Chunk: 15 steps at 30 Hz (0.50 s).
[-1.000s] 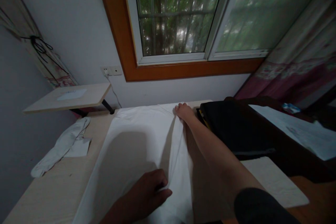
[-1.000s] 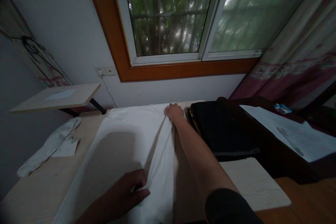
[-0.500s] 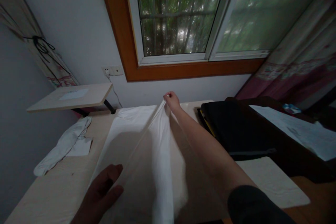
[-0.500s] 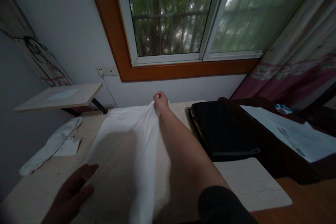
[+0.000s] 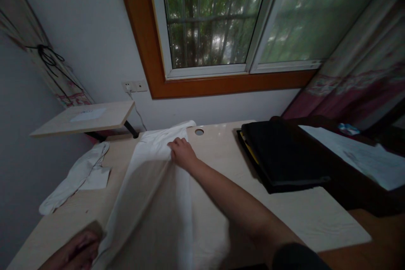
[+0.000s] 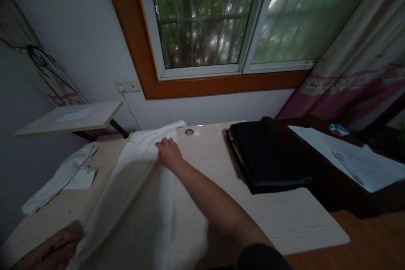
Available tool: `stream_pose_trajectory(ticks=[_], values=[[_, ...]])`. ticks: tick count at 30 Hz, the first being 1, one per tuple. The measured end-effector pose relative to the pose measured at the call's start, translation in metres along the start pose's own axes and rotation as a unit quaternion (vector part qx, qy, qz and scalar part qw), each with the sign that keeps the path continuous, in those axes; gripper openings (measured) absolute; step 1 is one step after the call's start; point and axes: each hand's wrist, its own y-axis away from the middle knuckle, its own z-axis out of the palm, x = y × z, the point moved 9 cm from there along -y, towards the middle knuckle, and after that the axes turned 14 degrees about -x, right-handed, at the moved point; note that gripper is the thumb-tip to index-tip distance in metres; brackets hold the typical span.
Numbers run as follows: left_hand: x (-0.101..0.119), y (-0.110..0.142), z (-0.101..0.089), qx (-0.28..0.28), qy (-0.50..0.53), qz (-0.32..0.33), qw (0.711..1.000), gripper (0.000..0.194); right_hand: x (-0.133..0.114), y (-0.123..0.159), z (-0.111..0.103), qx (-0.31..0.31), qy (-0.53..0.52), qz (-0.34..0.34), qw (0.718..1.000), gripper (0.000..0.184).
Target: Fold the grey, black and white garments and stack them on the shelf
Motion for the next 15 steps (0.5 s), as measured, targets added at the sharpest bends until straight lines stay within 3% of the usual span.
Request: stream_pose_trajectory(ticks=[3, 6, 11, 15], values=[[0.004, -0.007, -0.027, 0.124, -0.017, 0.027, 0.992, 0.068, 0.024, 0.029, -0.007, 0.031, 0.020, 0.096, 0.995, 0.037], [0.009, -0.014, -0.040, 0.222, -0.021, 0.037, 0.974, 0.074, 0.036, 0.044, -0.003, 0.017, 0.023, 0.126, 0.992, 0.045], [0.031, -0.038, -0.035, 0.240, -0.084, 0.059, 0.965, 0.073, 0.036, 0.051, 0.010, -0.013, 0.017, 0.114, 0.993, 0.054], [0.054, -0.050, -0.027, 0.212, -0.128, 0.049, 0.967, 0.064, 0.038, 0.056, 0.014, -0.031, 0.008, 0.114, 0.993, 0.050]])
